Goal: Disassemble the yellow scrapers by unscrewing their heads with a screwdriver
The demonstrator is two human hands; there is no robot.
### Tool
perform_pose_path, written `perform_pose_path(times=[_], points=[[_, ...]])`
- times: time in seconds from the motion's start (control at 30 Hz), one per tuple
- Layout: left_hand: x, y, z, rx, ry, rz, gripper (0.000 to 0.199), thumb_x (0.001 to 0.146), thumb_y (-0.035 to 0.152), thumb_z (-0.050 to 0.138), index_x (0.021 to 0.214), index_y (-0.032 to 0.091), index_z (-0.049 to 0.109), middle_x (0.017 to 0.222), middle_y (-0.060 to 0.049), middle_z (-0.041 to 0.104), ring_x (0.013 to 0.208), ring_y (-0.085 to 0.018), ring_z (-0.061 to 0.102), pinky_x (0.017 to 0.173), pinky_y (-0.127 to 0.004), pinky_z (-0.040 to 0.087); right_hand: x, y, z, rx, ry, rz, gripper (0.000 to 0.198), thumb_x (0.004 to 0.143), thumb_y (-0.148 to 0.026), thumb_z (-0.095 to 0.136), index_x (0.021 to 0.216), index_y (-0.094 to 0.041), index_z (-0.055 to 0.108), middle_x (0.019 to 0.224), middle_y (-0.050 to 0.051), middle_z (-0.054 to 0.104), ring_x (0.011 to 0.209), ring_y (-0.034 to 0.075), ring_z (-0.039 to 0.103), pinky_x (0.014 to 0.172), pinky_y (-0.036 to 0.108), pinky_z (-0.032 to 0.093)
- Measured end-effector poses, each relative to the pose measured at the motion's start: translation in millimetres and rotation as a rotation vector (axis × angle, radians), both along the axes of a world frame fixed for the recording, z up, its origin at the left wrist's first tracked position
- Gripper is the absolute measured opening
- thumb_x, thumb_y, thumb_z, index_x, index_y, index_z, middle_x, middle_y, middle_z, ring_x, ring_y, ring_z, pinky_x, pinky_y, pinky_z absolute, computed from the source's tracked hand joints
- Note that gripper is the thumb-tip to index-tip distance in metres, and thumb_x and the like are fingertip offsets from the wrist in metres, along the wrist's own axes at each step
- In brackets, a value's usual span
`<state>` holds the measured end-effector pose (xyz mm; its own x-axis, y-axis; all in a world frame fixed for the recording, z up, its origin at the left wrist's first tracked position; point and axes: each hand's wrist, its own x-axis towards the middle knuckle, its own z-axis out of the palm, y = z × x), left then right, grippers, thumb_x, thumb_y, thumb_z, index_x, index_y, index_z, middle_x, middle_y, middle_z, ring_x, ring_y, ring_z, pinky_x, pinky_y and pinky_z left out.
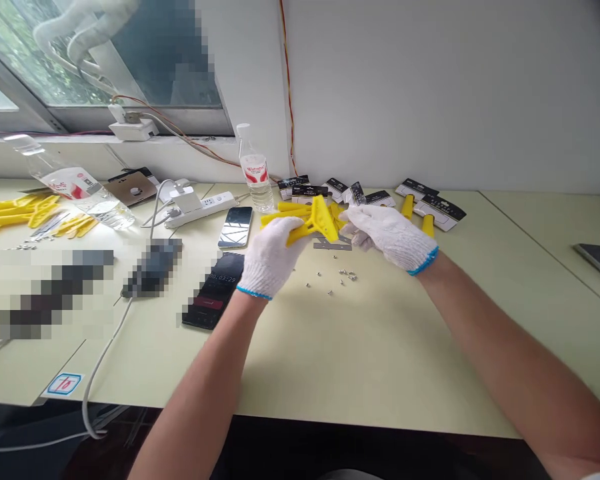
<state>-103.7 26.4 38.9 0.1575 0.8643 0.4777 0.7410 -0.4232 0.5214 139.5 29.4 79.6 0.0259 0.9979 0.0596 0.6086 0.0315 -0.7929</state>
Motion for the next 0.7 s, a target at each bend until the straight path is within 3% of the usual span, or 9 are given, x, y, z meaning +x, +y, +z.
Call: perform_pose_path(times=[0.1, 0.2, 0.3, 0.4, 0.57, 0.7], points=[[-9.7, 22.9, 9.2, -0.019, 0.117, 0.061, 0.027, 0.096, 0.036, 0.067, 0.119, 0.024, 0.076, 0.116, -0.008, 0.077, 0.104, -0.028, 0.069, 0.093, -0.037, 0.052, 31.4, -10.8, -6.8, -0.041, -0.039, 0.015, 0.031, 0.1, -0.051, 0.058, 0.105, -0.026, 0.075, 0.096, 0.009, 0.079, 0.082, 0.025, 0.074, 0.07, 0.034, 0.059], [-8.4, 56.3, 15.1, -0.043, 0.288, 0.082, 0.033, 0.095, 0.033, 0.064, 0.123, 0.024, 0.079, 0.117, -0.011, 0.077, 0.106, -0.032, 0.069, 0.095, -0.041, 0.051, 71.3, -21.5, -23.6, 0.043, -0.411, -0.1, 0.024, 0.099, -0.039, 0.056, 0.1, -0.026, 0.075, 0.101, 0.006, 0.08, 0.088, 0.025, 0.073, 0.076, 0.035, 0.054], [2.3, 89.7, 10.5, -0.059, 0.376, 0.096, 0.044, 0.093, 0.029, 0.062, 0.134, 0.027, 0.077, 0.123, -0.012, 0.076, 0.112, -0.035, 0.068, 0.096, -0.044, 0.051, 103.9, -32.0, -45.4, 0.001, -0.625, -0.159, 0.026, 0.098, -0.039, 0.055, 0.103, -0.025, 0.076, 0.106, 0.009, 0.079, 0.095, 0.029, 0.072, 0.077, 0.038, 0.052], [14.4, 111.0, -2.0, -0.051, 0.447, 0.111, 0.048, 0.093, 0.028, 0.06, 0.138, 0.03, 0.076, 0.128, -0.011, 0.075, 0.116, -0.037, 0.065, 0.096, -0.047, 0.05, 118.9, -41.6, -62.3, -0.031, -0.646, -0.173, 0.032, 0.098, -0.042, 0.055, 0.111, -0.023, 0.077, 0.118, 0.013, 0.077, 0.105, 0.032, 0.071, 0.083, 0.04, 0.053], [21.4, 115.9, -16.6, -0.069, 0.507, 0.092, 0.046, 0.097, 0.027, 0.054, 0.138, 0.029, 0.075, 0.129, -0.014, 0.073, 0.114, -0.037, 0.065, 0.095, -0.048, 0.05, 121.4, -46.7, -66.4, -0.076, -0.597, -0.183, 0.037, 0.101, -0.048, 0.053, 0.109, -0.024, 0.08, 0.118, 0.012, 0.077, 0.103, 0.031, 0.072, 0.085, 0.042, 0.055], [18.5, 109.1, -17.8, -0.017, 0.528, 0.147, 0.047, 0.095, 0.025, 0.054, 0.138, 0.024, 0.073, 0.131, -0.016, 0.071, 0.118, -0.04, 0.061, 0.093, -0.049, 0.049, 127.0, -31.0, -61.7, 0.05, -0.655, -0.228, 0.031, 0.098, -0.041, 0.058, 0.105, -0.022, 0.081, 0.111, 0.016, 0.078, 0.097, 0.032, 0.074, 0.085, 0.043, 0.055]])
